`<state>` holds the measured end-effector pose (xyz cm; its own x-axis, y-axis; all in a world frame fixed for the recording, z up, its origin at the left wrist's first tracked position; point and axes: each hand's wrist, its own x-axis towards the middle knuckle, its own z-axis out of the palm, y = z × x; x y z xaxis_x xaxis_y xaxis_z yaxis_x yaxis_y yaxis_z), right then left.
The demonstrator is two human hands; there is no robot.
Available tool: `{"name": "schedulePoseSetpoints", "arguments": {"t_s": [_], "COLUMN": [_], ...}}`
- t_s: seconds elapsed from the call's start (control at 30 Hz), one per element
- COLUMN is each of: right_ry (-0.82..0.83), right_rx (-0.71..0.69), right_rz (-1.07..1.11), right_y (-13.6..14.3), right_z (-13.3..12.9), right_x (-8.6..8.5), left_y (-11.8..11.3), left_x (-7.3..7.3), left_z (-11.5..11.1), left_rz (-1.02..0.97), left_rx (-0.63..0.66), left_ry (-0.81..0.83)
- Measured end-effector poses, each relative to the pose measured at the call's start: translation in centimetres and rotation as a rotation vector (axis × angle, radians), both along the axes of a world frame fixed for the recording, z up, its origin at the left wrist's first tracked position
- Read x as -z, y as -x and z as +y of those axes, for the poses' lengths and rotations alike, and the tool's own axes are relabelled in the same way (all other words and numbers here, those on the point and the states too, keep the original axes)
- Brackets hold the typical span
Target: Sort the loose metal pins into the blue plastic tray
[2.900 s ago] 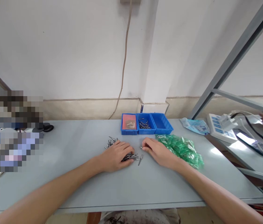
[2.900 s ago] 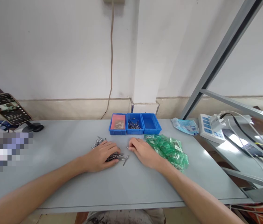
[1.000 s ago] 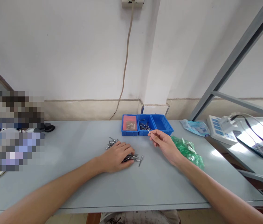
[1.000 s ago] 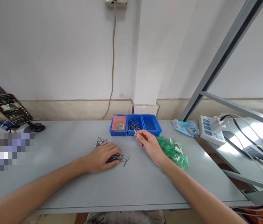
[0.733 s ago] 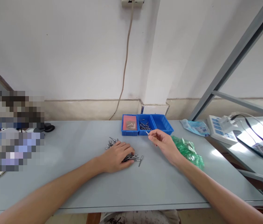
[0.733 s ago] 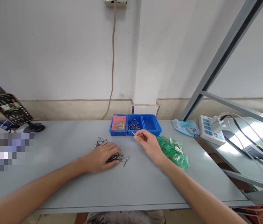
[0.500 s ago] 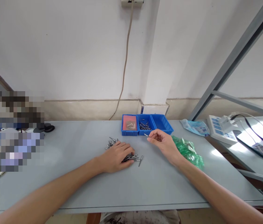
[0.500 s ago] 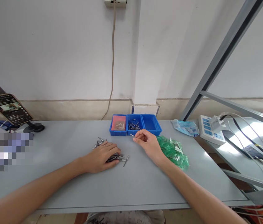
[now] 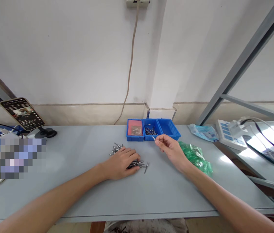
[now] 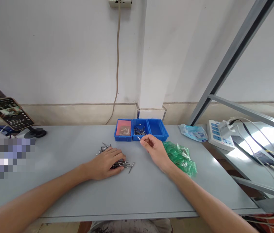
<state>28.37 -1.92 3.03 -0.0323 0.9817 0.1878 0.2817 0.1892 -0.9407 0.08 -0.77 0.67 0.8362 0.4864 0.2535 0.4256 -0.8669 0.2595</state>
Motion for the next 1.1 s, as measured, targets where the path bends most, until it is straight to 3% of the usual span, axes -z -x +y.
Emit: {"name": "schedulePoseSetpoints", "arguments": {"t_s": [0.23,0.53,1.1], "right_ry": [0.035,0.201,0.233], "right_rx": [-0.029,-0.215,-0.235], "right_rz": [0.07,0.367,0.545], "right_y": [-0.16,0.02,0.16], "right_z": [0.15,-0.2,-0.26], "right_x": [0.27,-0.11,-0.46], "left_y": [0.01,0.02,0.01], "left_x": [-0.01,0.1,0.2], "left_z": [0.01,0.05,0.08], "left_rz": [-0.002,0.0,-0.001], "left_rx": [-0.001,0.0,-0.001], "left_ry": [0.002,0.022,0.005]}}
